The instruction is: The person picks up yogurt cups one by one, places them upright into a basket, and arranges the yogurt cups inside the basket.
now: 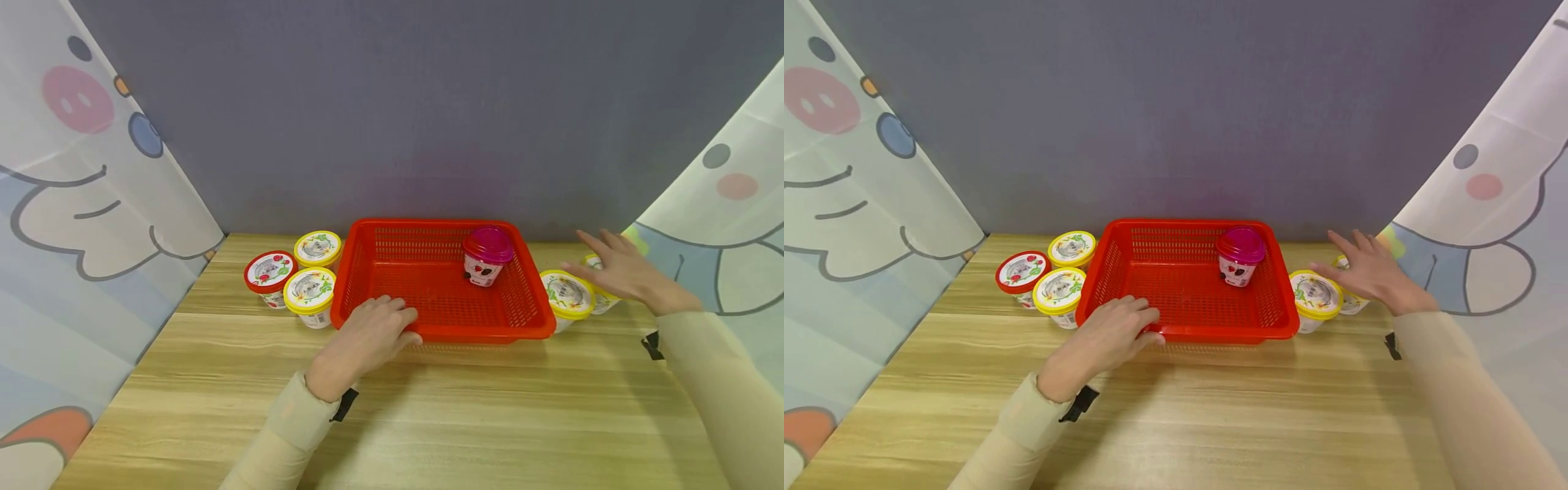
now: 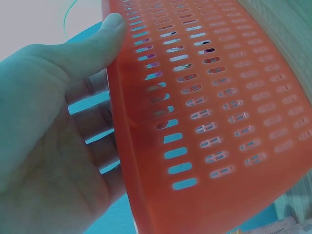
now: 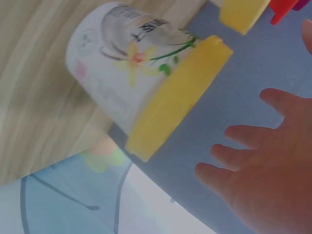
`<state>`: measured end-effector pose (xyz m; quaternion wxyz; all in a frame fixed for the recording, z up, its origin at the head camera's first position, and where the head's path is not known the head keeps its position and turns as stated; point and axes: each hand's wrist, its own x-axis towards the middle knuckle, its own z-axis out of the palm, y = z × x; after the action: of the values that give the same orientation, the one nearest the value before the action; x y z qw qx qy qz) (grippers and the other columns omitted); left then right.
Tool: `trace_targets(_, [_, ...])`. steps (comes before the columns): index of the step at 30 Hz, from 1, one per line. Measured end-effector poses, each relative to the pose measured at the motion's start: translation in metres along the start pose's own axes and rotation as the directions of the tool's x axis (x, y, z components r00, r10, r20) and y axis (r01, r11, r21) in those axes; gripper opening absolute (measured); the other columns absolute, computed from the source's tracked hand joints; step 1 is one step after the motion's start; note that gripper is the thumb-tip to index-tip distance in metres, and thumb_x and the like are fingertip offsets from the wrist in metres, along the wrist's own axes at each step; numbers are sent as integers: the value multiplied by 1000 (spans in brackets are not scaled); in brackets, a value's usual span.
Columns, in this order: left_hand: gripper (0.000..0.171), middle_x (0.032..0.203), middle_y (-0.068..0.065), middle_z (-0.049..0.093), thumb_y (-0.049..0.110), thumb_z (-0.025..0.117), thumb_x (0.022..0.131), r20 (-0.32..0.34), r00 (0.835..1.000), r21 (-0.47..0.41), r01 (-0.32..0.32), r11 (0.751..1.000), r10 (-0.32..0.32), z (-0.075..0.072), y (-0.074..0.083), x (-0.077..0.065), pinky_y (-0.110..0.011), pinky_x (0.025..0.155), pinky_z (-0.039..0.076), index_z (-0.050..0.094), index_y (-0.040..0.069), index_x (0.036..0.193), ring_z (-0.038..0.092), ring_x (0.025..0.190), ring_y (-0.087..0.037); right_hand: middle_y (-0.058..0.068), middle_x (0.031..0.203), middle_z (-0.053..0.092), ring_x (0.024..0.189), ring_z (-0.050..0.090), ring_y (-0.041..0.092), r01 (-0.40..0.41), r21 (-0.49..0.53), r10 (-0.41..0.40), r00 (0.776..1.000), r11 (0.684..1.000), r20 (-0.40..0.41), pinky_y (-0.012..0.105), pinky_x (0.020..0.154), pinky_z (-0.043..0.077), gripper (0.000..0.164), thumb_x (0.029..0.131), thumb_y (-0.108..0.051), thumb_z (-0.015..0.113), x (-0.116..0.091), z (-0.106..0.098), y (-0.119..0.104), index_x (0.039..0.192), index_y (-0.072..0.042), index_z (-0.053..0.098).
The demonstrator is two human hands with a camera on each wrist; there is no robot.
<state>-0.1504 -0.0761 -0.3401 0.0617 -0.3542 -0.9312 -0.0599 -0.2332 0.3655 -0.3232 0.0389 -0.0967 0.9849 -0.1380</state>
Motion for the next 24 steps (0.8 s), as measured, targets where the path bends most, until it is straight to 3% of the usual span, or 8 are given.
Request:
trace_targets(8, [23,87,2,61,37,75,93,-3,1000,11,-2,1000,2,1,0,1,-31,72,47,68,16,97,51,76,-18,44,157,-3,142,0,66,-49,38,47,998,998,42,81,104,8,93,100,-61,46,-6,1,13,161,0,11])
trace_targets(11, [23,87,2,61,38,75,92,-5,1000,9,0,1000,0,1,0,1,-31,72,47,69,16,98,51,77,-18,42,159,-4,140,5,68,-55,48,52,997,997,49,82,102,13,94,100,-61,47,-5,1,17,162,-1,9])
trace_targets(17, [24,89,2,62,38,75,93,-3,1000,10,2,1000,-2,1,0,0,-32,73,48,70,16,100,52,78,-18,49,151,14,129,26,70,-88,-10,88,993,996,81,82,95,26,95,99,-66,42,-2,4,23,159,3,15])
trace_targets(24, [24,90,1,62,38,74,93,0,1000,16,-2,1000,2,1,1,0,-32,74,49,70,16,101,53,79,-19,49,142,32,129,29,66,-116,-71,124,984,991,129,81,92,32,93,99,-69,37,1,2,25,154,6,27])
